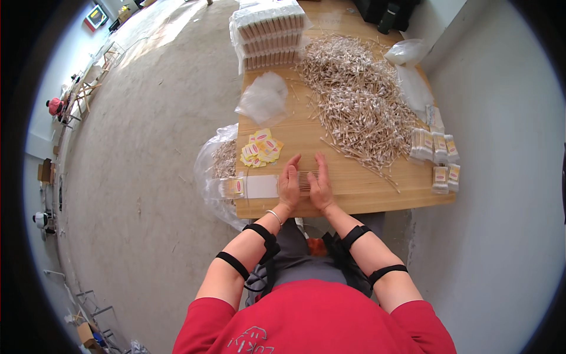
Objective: Aligning a bundle of cotton swabs and sliding them into a plastic sleeve, then sealing it with a sticker.
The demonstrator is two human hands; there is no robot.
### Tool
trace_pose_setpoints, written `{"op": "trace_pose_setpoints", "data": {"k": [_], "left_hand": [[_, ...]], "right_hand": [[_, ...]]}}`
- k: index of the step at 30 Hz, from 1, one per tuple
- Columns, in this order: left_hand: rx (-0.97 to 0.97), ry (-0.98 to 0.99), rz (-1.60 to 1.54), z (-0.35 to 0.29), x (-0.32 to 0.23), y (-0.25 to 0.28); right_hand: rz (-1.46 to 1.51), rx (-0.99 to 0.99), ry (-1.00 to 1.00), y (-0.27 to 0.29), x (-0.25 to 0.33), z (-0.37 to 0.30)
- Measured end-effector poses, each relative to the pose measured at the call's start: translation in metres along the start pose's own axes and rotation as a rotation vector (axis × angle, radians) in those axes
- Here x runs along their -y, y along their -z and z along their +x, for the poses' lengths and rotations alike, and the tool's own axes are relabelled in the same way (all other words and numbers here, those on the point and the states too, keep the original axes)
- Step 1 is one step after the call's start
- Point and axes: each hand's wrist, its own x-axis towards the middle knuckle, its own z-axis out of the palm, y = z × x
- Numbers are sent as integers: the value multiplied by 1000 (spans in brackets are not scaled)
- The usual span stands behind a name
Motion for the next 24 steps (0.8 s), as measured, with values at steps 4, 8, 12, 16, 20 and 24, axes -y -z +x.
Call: {"op": "trace_pose_setpoints", "data": {"k": [4,8,12,16,20,24], "left_hand": [[-17,7,-28,0,2,0],[-22,63,-199,-1,2,-1],[33,41,-160,2,0,3],[57,57,-130,-2,-3,1],[38,45,-100,-2,-2,1],[-4,17,-128,-2,-2,-1]], "right_hand": [[-91,71,78,6,-2,-3],[-765,274,251,18,9,-26],[-1034,488,249,20,20,-21],[-1126,509,253,20,24,-21],[-1000,504,263,22,19,-23],[-446,226,101,26,3,-13]]}}
